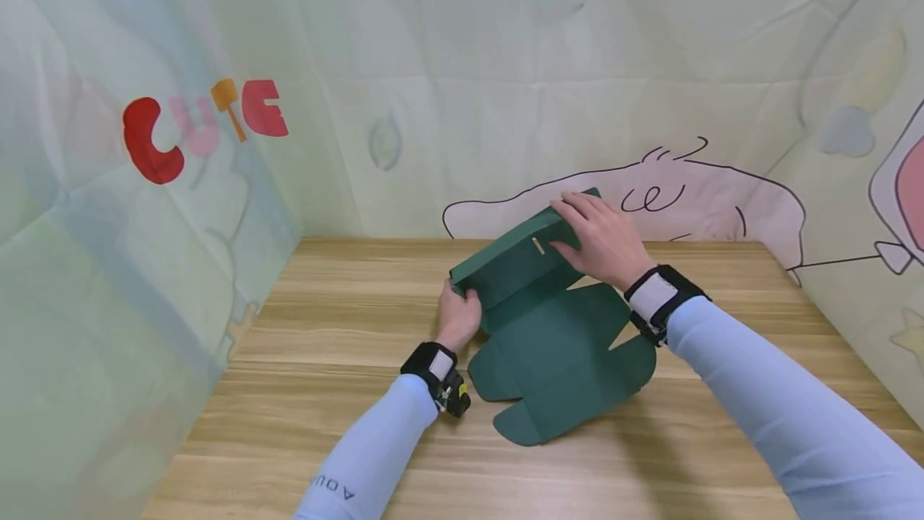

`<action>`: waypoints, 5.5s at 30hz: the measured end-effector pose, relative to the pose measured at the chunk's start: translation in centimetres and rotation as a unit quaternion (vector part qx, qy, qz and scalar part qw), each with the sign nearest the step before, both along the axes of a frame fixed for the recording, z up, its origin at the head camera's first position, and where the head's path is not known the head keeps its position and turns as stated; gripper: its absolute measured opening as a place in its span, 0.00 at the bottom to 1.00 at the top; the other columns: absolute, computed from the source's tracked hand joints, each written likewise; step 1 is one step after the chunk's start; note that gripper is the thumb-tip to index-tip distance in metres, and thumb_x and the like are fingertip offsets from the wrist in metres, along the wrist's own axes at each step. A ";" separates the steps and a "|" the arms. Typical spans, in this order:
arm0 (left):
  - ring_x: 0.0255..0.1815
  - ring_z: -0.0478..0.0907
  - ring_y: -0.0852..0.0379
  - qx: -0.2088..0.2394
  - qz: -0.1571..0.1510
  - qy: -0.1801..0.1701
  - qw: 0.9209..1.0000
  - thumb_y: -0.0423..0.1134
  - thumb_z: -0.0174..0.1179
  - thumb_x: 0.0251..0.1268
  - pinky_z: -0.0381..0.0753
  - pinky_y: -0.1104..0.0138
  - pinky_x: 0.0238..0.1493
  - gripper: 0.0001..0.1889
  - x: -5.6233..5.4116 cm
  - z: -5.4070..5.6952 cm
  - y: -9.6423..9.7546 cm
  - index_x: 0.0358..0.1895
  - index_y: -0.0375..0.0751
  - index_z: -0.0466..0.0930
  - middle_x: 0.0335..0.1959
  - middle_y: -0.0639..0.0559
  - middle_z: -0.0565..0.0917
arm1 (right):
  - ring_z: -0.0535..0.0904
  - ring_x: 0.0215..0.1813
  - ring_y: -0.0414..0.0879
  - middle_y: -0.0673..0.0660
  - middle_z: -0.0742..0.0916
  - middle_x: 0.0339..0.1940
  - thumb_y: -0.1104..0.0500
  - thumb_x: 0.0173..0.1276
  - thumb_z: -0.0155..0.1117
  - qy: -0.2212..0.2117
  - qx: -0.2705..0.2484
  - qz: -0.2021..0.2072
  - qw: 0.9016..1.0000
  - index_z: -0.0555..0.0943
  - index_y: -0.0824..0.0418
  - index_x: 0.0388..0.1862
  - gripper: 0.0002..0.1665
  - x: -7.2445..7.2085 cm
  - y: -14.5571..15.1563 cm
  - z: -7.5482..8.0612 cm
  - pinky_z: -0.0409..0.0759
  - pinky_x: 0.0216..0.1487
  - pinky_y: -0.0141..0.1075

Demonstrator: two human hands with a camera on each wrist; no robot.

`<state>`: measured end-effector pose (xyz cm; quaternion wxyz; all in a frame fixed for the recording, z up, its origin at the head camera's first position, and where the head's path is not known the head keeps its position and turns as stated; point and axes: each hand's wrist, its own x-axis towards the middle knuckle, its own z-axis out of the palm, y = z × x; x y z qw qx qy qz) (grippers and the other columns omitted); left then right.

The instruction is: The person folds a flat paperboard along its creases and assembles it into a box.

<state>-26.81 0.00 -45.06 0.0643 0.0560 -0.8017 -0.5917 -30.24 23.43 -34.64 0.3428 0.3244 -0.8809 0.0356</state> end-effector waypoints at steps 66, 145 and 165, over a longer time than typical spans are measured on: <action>0.68 0.67 0.41 0.031 0.040 0.022 0.998 0.33 0.45 0.70 0.66 0.51 0.69 0.23 0.0 -0.7 0.6 0.67 0.32 0.61 0.65 0.35 0.71 | 0.84 0.32 0.54 0.65 0.87 0.41 0.61 0.66 0.62 -0.143 -0.069 -0.049 0.986 0.82 0.68 0.48 0.15 -0.3 -5.1 -0.8 0.82 0.28 0.46; 0.66 0.70 0.42 -0.011 0.033 0.017 0.999 0.32 0.46 0.69 0.67 0.52 0.69 0.21 -0.4 -1.0 1.1 0.63 0.32 0.64 0.62 0.35 0.74 | 0.84 0.46 0.58 0.67 0.86 0.48 0.60 0.65 0.59 -0.298 -0.228 -0.049 0.926 0.78 0.71 0.54 0.21 0.1 -3.5 -1.9 0.81 0.47 0.52; 0.69 0.66 0.43 0.008 0.035 0.008 0.999 0.35 0.45 0.71 0.64 0.51 0.70 0.23 -0.4 -0.8 0.7 0.67 0.35 0.61 0.67 0.38 0.71 | 0.79 0.46 0.58 0.70 0.80 0.50 0.51 0.70 0.54 -0.488 -0.281 -0.172 0.808 0.78 0.75 0.47 0.26 0.4 1.6 -0.3 0.81 0.47 0.45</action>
